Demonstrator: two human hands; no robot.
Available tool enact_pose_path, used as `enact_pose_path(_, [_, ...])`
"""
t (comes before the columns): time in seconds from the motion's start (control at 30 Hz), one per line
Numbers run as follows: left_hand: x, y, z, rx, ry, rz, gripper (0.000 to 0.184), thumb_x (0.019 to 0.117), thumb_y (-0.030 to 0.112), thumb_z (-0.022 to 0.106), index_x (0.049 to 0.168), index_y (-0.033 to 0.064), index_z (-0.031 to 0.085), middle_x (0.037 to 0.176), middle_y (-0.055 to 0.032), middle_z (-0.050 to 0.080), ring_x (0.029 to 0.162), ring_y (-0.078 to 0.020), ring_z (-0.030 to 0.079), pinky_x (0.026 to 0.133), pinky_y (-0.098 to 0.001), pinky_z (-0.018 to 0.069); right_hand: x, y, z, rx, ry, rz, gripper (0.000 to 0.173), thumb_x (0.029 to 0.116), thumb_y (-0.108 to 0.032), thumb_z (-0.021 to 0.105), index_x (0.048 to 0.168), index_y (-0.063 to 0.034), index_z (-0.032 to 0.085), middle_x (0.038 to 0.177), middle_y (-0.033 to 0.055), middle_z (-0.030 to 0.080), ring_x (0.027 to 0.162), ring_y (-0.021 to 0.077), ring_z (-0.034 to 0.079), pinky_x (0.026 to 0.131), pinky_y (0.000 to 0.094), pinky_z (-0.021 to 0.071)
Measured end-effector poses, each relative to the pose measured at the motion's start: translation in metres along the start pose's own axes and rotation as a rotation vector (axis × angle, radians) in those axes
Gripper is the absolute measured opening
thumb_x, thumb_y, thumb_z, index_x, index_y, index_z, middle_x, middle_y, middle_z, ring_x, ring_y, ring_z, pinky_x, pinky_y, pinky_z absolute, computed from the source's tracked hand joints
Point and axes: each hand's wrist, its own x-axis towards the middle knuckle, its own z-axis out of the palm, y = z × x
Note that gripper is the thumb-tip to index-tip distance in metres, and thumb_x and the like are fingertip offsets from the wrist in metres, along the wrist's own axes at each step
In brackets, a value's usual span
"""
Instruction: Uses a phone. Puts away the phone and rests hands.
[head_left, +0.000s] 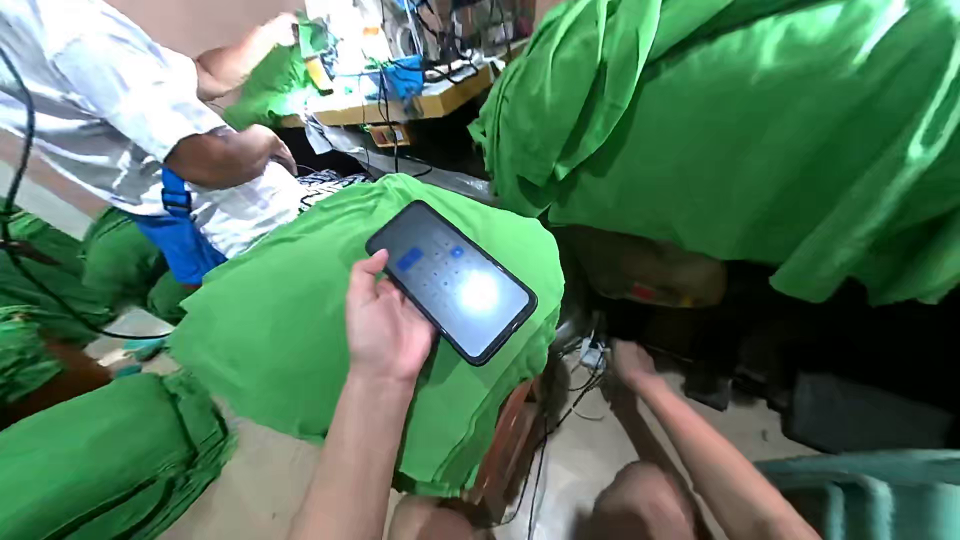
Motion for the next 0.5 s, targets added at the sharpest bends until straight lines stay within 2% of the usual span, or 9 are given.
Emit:
enact_pose_path(0.1, [-0.011,0.004,0.003,-0.048,-0.069,-0.036,0.044,0.1079,0.039,0.021,0.115,0.0169,0.057,0.107,-0.0022,0.071,0.102,-0.0154,0.071,0.087,-0.0393,0.0597,-0.027,-0.021,-0.091,0.044,-0.016,-0.207,0.036,0.1039,-0.019,0.056,0.129,0.0064,0.063,0.130,0.0334,0.061,0.125,0.0484,0.057,0.107,0.0632,0.0424])
enact_pose_path(0.17, [-0.029,0.001,0.009,-0.058,-0.106,-0.086,0.041,0.1082,0.035,0.023,0.114,0.0155,0.058,0.104,-0.0043,0.072,0.099,-0.0165,0.072,0.084,-0.0392,0.0611,-0.057,-0.032,-0.140,0.110,-0.030,-0.352,0.032,0.1043,-0.016,0.056,0.125,0.0060,0.065,0.119,0.0300,0.065,0.110,0.0425,0.064,0.101,0.0582,0.0476])
enact_pose_path(0.23, [-0.055,-0.010,0.013,-0.068,-0.157,-0.178,0.041,0.1092,0.031,0.021,0.112,0.0142,0.059,0.100,-0.0054,0.072,0.095,-0.0165,0.073,0.081,-0.0368,0.0618,-0.089,-0.033,-0.173,0.200,-0.021,-0.488,0.029,0.1052,-0.017,0.056,0.120,0.0050,0.067,0.106,0.0223,0.068,0.091,0.0279,0.068,0.090,0.0466,0.0544])
enact_pose_path(0.3, [-0.085,-0.028,0.010,-0.106,-0.228,-0.306,0.041,0.1087,0.024,0.022,0.105,0.0117,0.060,0.095,-0.0056,0.073,0.090,-0.0155,0.074,0.078,-0.0339,0.0629,-0.121,-0.023,-0.190,0.378,0.042,-0.615,0.023,0.1031,-0.015,0.058,0.111,0.0042,0.069,0.092,0.0107,0.068,0.077,0.0115,0.064,0.078,0.0326,0.0558])
enact_pose_path(0.37, [-0.111,-0.051,-0.001,-0.179,-0.312,-0.452,0.040,0.1052,0.020,0.025,0.100,0.0118,0.064,0.093,-0.0051,0.076,0.089,-0.0144,0.075,0.078,-0.0325,0.0633,-0.149,-0.008,-0.193,0.647,0.104,-0.697,0.018,0.1003,-0.012,0.055,0.104,-0.0013,0.068,0.095,0.0009,0.070,0.083,0.0055,0.067,0.080,0.0269,0.0584])
enact_pose_path(0.43, [-0.132,-0.075,-0.011,-0.208,-0.326,-0.587,0.040,0.1043,0.019,0.027,0.101,0.0118,0.066,0.094,-0.0050,0.076,0.091,-0.0141,0.075,0.081,-0.0326,0.0627,-0.176,0.003,-0.190,0.955,0.081,-0.714,0.024,0.1005,-0.014,0.041,0.101,-0.0094,0.065,0.109,-0.0007,0.072,0.101,0.0108,0.069,0.092,0.0316,0.0570])
enact_pose_path(0.47, [-0.139,-0.088,-0.014,-0.208,-0.303,-0.641,0.039,0.1051,0.019,0.027,0.103,0.0108,0.064,0.095,-0.0057,0.076,0.091,-0.0148,0.075,0.083,-0.0334,0.0624,-0.189,0.007,-0.185,1.099,0.044,-0.686,0.027,0.1030,-0.017,0.037,0.100,-0.0124,0.063,0.110,0.0001,0.073,0.106,0.0136,0.069,0.097,0.0346,0.0549])
enact_pose_path(0.5, [-0.144,-0.102,-0.017,-0.200,-0.288,-0.680,0.037,0.1056,0.019,0.027,0.107,0.0097,0.063,0.096,-0.0064,0.076,0.092,-0.0154,0.075,0.084,-0.0343,0.0620,-0.200,0.011,-0.178,1.210,0.013,-0.648,0.027,0.1051,-0.021,0.036,0.098,-0.0157,0.061,0.101,-0.0007,0.074,0.103,0.0145,0.070,0.098,0.0369,0.0550])
